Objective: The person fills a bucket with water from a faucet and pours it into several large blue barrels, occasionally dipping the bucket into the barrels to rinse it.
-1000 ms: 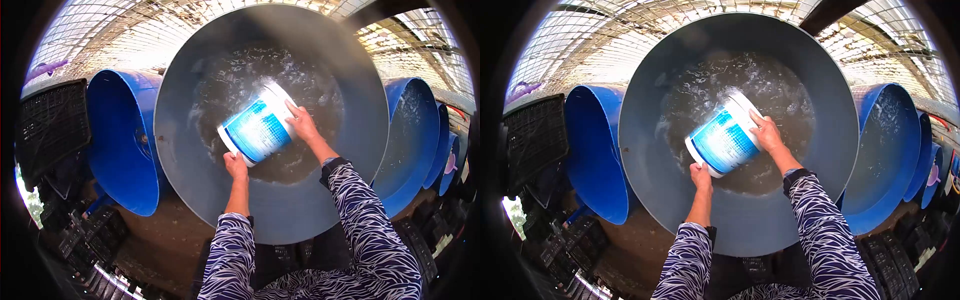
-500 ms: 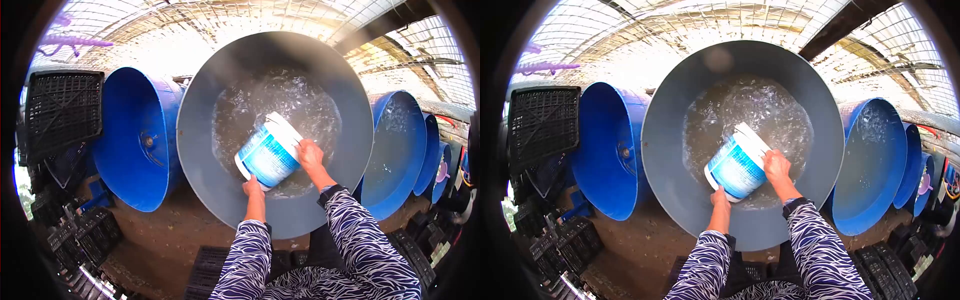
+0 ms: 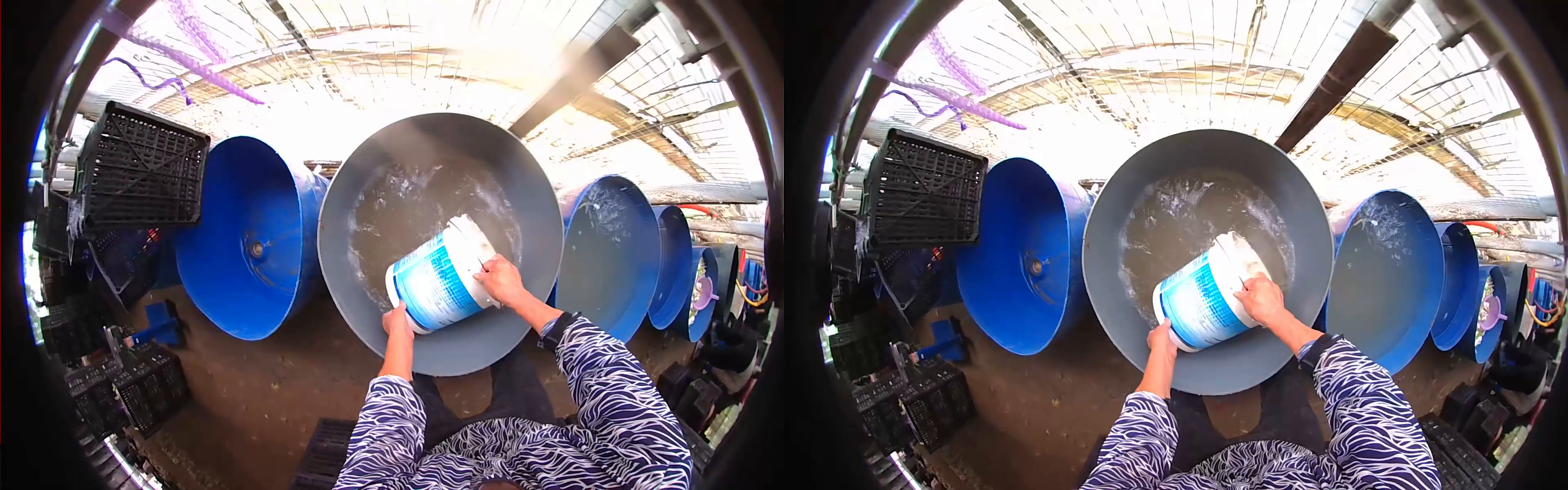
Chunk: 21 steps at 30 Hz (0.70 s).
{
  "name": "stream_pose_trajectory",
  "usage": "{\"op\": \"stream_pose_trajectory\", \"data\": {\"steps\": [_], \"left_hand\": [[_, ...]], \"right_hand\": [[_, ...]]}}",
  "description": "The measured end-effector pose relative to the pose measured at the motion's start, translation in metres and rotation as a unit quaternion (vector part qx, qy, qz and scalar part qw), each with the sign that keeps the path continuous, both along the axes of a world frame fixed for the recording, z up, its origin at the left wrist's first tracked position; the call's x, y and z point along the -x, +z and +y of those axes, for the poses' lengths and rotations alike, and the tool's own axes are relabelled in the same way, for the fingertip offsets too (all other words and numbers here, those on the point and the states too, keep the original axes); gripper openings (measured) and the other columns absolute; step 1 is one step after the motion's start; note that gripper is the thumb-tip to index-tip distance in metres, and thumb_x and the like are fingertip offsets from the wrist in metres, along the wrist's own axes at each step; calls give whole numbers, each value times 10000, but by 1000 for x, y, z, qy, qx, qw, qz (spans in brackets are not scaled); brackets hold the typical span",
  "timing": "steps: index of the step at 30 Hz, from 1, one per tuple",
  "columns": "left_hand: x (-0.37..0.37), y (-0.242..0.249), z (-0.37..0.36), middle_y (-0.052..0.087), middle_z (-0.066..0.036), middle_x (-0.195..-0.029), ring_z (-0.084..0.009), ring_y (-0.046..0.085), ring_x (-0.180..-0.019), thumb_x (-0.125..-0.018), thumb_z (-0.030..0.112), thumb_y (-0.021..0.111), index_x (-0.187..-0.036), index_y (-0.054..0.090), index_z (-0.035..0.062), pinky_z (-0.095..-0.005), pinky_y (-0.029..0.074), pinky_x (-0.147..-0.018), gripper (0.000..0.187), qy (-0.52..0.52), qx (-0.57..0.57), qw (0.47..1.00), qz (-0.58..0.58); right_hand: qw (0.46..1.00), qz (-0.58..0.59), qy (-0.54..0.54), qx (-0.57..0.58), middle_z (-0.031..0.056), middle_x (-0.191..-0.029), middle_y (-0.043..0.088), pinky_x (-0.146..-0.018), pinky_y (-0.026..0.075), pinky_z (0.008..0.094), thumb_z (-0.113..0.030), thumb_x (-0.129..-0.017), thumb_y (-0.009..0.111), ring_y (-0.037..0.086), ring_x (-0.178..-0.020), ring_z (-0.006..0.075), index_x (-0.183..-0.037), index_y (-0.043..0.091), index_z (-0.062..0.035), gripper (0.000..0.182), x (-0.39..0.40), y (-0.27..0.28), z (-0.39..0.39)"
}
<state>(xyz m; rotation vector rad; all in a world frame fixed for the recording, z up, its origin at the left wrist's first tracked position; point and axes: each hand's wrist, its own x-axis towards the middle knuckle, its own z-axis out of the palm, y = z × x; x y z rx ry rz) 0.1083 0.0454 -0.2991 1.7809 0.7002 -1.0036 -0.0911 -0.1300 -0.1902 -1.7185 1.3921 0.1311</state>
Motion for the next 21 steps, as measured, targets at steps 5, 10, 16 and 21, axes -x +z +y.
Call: {"op": "stream_pose_trajectory", "data": {"steps": [5,10,16,21], "left_hand": [[40,119,-28,611,-140,-911,-256,589,-776,-829,148,653,-1008,530,8,-420,488,-645,258,-68,15,995,74],[103,210,-77,521,-13,-687,-116,493,-540,-835,284,672,-776,455,126,-247,405,-472,275,-214,241,947,-14],[173,339,-182,526,-76,-624,-227,527,-568,-773,183,675,-704,479,43,-382,426,-577,251,-436,265,781,-360],[221,401,-213,535,-73,-602,-199,523,-543,-776,138,656,-750,497,42,-358,427,-545,188,-440,308,713,-450]], "right_hand": [[991,-89,3,97,165,-950,574,-807,453,403,-308,-779,630,576,-912,341,-841,650,-23,292,35,103,-31],[950,-150,-55,268,157,-858,609,-735,464,368,-276,-782,626,586,-828,312,-829,642,1,282,108,201,-85],[902,-253,-307,167,14,-569,496,-432,386,249,-215,-802,645,454,-447,96,-710,614,19,254,186,244,-138],[858,-389,-308,131,-16,-583,492,-383,347,202,-173,-881,574,385,-402,40,-799,616,-22,177,193,237,-141]]}}
